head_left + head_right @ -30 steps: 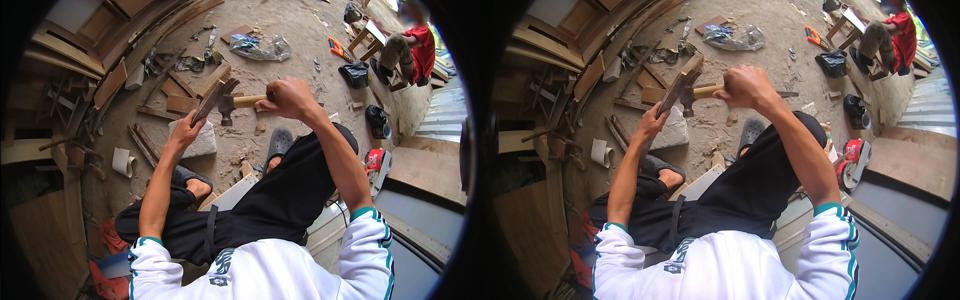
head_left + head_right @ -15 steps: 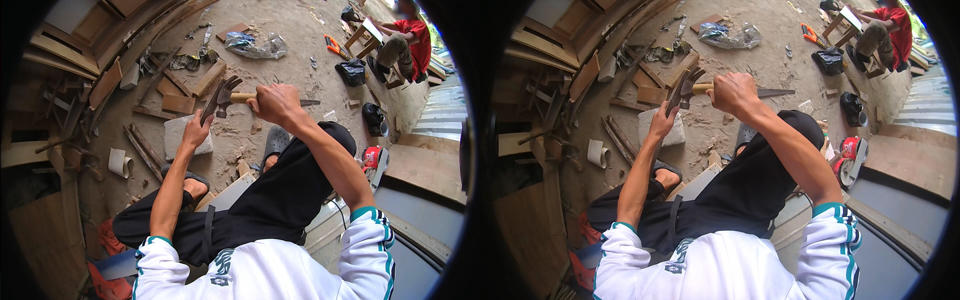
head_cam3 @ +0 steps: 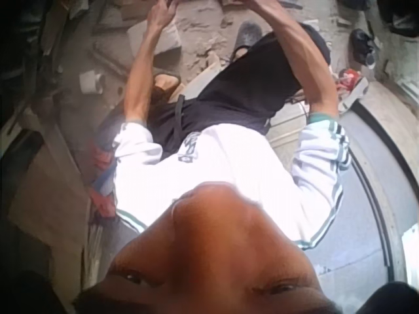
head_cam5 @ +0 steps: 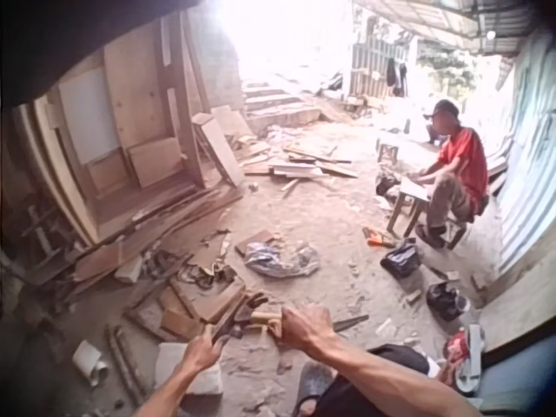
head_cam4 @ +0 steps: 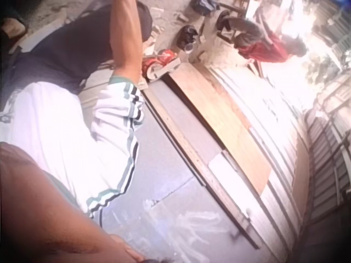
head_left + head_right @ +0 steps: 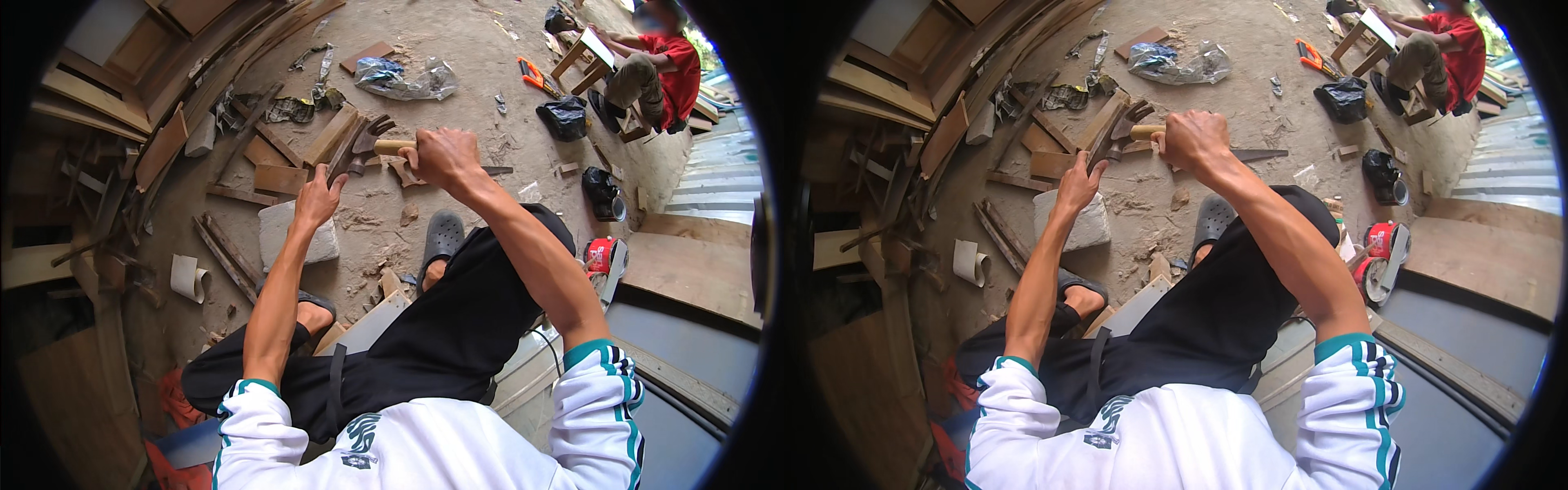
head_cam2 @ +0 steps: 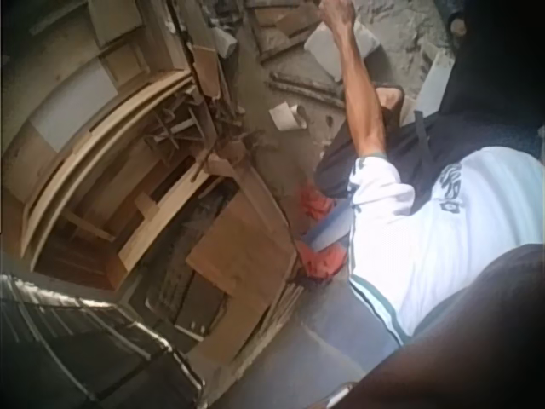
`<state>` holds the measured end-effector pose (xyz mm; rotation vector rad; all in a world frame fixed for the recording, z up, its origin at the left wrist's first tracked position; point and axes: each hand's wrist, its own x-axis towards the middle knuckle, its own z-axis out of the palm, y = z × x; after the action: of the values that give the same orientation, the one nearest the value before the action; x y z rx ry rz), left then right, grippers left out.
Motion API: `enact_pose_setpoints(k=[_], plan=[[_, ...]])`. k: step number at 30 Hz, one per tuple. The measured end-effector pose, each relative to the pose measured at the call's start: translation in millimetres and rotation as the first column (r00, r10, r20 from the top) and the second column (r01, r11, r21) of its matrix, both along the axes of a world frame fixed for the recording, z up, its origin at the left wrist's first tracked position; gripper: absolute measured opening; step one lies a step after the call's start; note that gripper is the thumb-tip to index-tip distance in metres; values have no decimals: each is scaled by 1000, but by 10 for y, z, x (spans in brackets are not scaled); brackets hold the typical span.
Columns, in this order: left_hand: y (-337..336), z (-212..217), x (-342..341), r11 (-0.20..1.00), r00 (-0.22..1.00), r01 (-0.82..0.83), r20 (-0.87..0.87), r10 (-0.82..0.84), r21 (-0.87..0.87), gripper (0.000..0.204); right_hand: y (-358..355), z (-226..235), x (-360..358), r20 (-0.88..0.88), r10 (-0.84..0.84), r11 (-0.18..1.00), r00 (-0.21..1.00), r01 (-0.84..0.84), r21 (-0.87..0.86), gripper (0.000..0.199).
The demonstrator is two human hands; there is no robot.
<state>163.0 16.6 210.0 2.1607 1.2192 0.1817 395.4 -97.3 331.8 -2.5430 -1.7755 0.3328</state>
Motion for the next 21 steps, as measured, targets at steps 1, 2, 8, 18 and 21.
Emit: enact_pose_setpoints(k=[1,2,8,18,21], plan=[[0,5,32,1000,1000,2,-23,-2,-9,50,1,-22,4,-7,-15,1000,1000,15,-27,44],[0,9,65,1000,999,4,-46,-5,-17,50,3,-64,18,-7,-29,999,1000,28,-39,45],[-94,-133,329,990,986,-97,-146,81,-103,60,33,-392,-17,-52,-93,994,994,90,-59,50],[28,-149,448,986,994,40,110,-23,-162,55,46,-567,493,31,-235,971,972,235,-29,47],[141,22,330,993,981,-28,190,50,-118,50,-32,-359,490,89,-89,995,992,85,50,45]])
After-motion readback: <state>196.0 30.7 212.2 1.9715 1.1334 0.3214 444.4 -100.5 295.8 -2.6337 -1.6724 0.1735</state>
